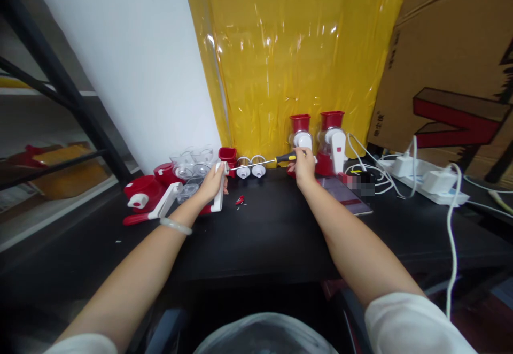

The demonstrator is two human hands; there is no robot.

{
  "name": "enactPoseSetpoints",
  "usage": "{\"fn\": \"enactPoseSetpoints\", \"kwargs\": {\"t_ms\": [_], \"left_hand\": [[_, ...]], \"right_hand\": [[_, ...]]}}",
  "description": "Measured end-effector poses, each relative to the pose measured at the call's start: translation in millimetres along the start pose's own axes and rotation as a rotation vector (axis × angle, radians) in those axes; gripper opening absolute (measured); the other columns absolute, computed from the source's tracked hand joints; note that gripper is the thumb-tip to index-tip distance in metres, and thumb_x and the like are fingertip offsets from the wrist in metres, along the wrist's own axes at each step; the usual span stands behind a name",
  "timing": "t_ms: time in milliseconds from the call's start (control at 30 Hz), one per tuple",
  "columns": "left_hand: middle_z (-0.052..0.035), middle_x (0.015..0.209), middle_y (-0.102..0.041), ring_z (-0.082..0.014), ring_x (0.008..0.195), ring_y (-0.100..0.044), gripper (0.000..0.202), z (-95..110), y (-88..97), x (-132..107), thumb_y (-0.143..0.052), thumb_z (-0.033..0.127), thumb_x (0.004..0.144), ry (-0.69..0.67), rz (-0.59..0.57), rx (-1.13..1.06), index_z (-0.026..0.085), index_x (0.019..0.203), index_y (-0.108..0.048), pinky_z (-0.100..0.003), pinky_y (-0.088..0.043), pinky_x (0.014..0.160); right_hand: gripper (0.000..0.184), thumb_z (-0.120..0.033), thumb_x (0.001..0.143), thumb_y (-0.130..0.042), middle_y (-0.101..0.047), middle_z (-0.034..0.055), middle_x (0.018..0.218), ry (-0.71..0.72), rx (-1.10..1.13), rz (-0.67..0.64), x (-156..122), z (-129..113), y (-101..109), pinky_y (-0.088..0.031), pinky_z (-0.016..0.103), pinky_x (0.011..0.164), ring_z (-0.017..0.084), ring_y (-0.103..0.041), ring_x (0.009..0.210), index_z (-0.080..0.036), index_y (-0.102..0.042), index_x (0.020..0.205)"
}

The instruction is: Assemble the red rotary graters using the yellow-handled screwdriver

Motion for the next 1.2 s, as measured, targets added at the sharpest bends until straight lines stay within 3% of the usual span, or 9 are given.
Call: {"fn": "enactPoseSetpoints", "kwargs": {"t_ms": [300, 533, 700, 867, 1200], "left_hand": [[0.0070, 0.049, -0.050, -0.0139, 0.035, -0.054, 0.036, 0.0, -0.2, -1.3, -0.039, 0.056, 0.098, 0.008, 0.002, 0.021, 0.021, 0.098, -0.046, -0.022, -0.046, 0.038], [0.0080, 0.049, -0.050, -0.0125, 0.036, -0.053, 0.038, 1.3, 1.7, -1.6, -0.038, 0.058, 0.098, 0.012, 0.017, 0.012, 0.021, 0.103, -0.047, -0.021, -0.046, 0.039], [0.0081, 0.049, -0.050, -0.0124, 0.035, -0.054, 0.040, 0.3, 2.4, -1.7, -0.039, 0.060, 0.097, 0.021, 0.020, 0.020, 0.021, 0.104, -0.047, -0.021, -0.046, 0.039], [0.0082, 0.049, -0.050, -0.0125, 0.036, -0.054, 0.040, -2.6, 3.3, 0.9, -0.038, 0.060, 0.097, 0.026, 0.013, 0.010, 0.021, 0.104, -0.047, -0.021, -0.046, 0.039], [0.0079, 0.049, -0.050, -0.0124, 0.036, -0.053, 0.044, -7.1, 3.6, 2.1, -0.039, 0.063, 0.096, 0.027, 0.011, 0.007, 0.021, 0.105, -0.047, -0.021, -0.047, 0.039]], "right_hand": [[0.035, -0.055, 0.081, -0.063, -0.043, -0.0110, 0.038, 0.058, -0.100, 0.015, 0.7, 4.8, 2.7, -0.026, 0.019, 0.027, 0.010, -0.039, 0.026, -0.022, -0.051, 0.078], [0.041, -0.062, 0.080, -0.060, -0.041, -0.0084, 0.035, 0.115, -0.206, -0.017, 1.9, 5.1, 5.0, -0.028, 0.021, 0.027, 0.012, -0.041, 0.027, -0.023, -0.051, 0.069], [0.030, -0.046, 0.089, -0.047, -0.052, -0.0049, 0.048, -0.074, -0.046, -0.027, 2.5, 7.8, 2.1, -0.036, 0.021, 0.033, 0.012, -0.051, 0.034, -0.020, -0.056, 0.078], [0.026, -0.022, 0.081, -0.041, -0.064, -0.0018, 0.069, -0.084, 0.042, -0.067, 0.1, 5.5, -0.4, -0.042, 0.021, 0.037, 0.010, -0.057, 0.040, -0.017, -0.064, 0.092], [0.022, -0.023, 0.079, -0.045, -0.063, -0.0025, 0.065, -0.078, 0.007, -0.065, 0.9, 8.0, -2.0, -0.040, 0.021, 0.036, 0.011, -0.056, 0.038, -0.018, -0.062, 0.092]]}}
Point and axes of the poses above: each hand's wrist, its own x-axis towards the middle knuckle, its own y-axis out of the back of the hand, z = x × y, the point moved 3 cm from there along x, towards the middle knuckle
